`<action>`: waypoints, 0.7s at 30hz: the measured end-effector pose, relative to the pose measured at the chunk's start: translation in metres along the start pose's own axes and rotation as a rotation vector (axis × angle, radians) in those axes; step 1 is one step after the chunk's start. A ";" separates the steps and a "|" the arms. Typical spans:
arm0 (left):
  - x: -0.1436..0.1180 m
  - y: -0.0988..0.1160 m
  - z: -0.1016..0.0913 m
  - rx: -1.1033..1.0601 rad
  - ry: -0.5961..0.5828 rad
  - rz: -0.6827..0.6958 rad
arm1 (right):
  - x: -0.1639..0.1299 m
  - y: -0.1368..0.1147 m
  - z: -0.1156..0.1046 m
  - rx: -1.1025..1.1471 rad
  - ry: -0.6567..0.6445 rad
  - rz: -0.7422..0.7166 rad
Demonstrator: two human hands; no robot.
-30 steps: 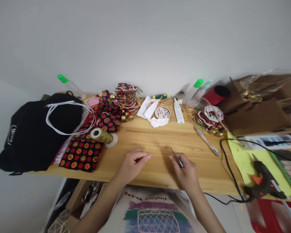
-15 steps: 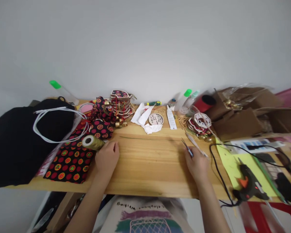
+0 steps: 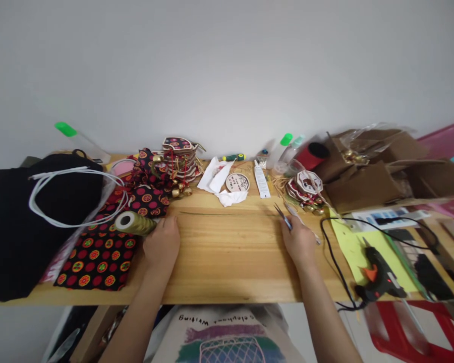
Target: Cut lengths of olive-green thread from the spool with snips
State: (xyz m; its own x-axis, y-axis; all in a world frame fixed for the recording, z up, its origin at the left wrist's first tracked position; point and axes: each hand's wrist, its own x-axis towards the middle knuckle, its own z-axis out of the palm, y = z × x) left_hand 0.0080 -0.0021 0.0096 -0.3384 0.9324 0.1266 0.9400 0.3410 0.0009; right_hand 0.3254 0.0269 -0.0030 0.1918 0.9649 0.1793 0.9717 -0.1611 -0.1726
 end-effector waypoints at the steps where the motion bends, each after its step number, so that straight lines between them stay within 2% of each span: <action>1: 0.000 0.000 0.000 -0.002 0.003 -0.008 | 0.000 -0.001 0.000 -0.001 -0.003 0.012; 14: 0.003 0.006 -0.005 -0.022 -0.022 -0.058 | 0.001 -0.012 -0.001 -0.050 0.003 0.073; 21: 0.002 0.004 -0.005 -0.035 0.007 -0.041 | 0.003 -0.018 -0.008 -0.072 -0.104 0.161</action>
State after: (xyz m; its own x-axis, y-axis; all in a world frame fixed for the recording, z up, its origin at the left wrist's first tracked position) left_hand 0.0110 0.0002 0.0144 -0.3768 0.9168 0.1323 0.9262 0.3748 0.0408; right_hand 0.3093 0.0308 0.0084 0.3340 0.9411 0.0532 0.9376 -0.3259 -0.1211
